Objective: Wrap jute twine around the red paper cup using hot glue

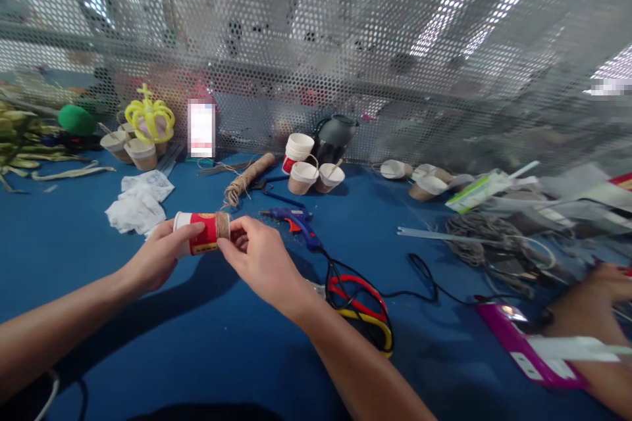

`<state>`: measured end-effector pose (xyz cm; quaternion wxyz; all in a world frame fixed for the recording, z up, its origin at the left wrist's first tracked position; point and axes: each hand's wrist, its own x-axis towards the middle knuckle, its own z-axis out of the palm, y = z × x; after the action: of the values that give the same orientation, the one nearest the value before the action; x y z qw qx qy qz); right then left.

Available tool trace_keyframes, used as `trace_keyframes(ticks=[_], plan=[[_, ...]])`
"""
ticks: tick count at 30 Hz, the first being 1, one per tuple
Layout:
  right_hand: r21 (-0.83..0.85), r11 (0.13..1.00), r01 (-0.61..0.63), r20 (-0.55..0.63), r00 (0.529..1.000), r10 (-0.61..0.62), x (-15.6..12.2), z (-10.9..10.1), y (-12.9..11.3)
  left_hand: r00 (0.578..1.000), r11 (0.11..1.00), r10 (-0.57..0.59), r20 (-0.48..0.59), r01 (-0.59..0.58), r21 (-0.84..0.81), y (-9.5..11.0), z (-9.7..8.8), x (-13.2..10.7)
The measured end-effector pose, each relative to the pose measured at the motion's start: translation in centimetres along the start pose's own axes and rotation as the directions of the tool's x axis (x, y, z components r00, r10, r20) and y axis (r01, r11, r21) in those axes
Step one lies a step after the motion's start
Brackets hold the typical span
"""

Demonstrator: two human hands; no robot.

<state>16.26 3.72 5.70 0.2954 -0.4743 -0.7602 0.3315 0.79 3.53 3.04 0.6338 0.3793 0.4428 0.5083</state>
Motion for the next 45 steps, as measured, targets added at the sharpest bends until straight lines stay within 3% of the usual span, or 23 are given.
trace_keyframes(ticks=[14, 19, 25, 28, 30, 32, 34, 37, 39, 42, 45], plan=[[-0.086, 0.996, -0.004, -0.074, 0.997, -0.002, 0.0, 0.6, 0.4, 0.997, 0.985, 0.075, 0.037, -0.079, 0.154, -0.5, -0.1, 0.0], [0.048, 0.999, 0.008, -0.031, 1.0, -0.007, 0.1, -0.2, 0.3, 0.988, 0.965, 0.135, 0.081, -0.149, 0.217, -0.7, -0.4, 0.1], [0.271, 0.96, -0.067, 0.022, 0.998, 0.064, 0.7, -1.2, 0.8, 0.937, 0.887, 0.192, 0.293, -0.293, 0.356, -0.1, -1.7, 0.1], [0.261, 0.965, 0.003, 0.006, 1.0, -0.005, 0.5, -1.4, 0.7, 0.936, 0.958, 0.01, 0.353, -0.11, 0.264, 1.3, -2.0, 0.4], [0.159, 0.979, 0.125, -0.03, 0.992, -0.122, 0.2, -1.3, 0.5, 0.939, 0.997, -0.068, 0.337, 0.054, 0.05, 2.1, -1.9, 0.8], [0.037, 0.963, 0.268, -0.012, 0.963, -0.268, 0.0, -1.2, 0.2, 0.947, 0.972, -0.158, 0.28, 0.198, -0.123, 2.6, -1.8, 1.1], [-0.047, 0.933, 0.358, 0.055, 0.933, -0.355, -0.2, -1.2, 0.0, 0.941, 0.945, -0.244, 0.234, 0.284, -0.159, 2.7, -1.6, 1.4], [-0.102, 0.939, 0.328, 0.067, 0.944, -0.323, -0.2, -1.4, -0.2, 0.975, 0.969, -0.167, 0.147, 0.19, -0.158, 2.2, -1.4, 1.4], [-0.125, 0.956, 0.264, -0.067, 0.96, -0.273, -0.1, -1.6, -0.1, 0.989, 0.987, -0.1, 0.106, 0.112, -0.113, 1.8, -1.3, 1.3], [-0.176, 0.948, 0.266, -0.201, 0.933, -0.299, 0.1, -1.6, 0.1, 0.991, 0.999, -0.042, 0.126, 0.042, 0.002, 1.1, -1.2, 1.1], [-0.216, 0.916, 0.339, -0.102, 0.925, -0.367, 0.1, -0.9, 0.5, 0.977, 0.981, 0.027, 0.212, -0.066, 0.181, 0.7, -1.2, 0.8]])
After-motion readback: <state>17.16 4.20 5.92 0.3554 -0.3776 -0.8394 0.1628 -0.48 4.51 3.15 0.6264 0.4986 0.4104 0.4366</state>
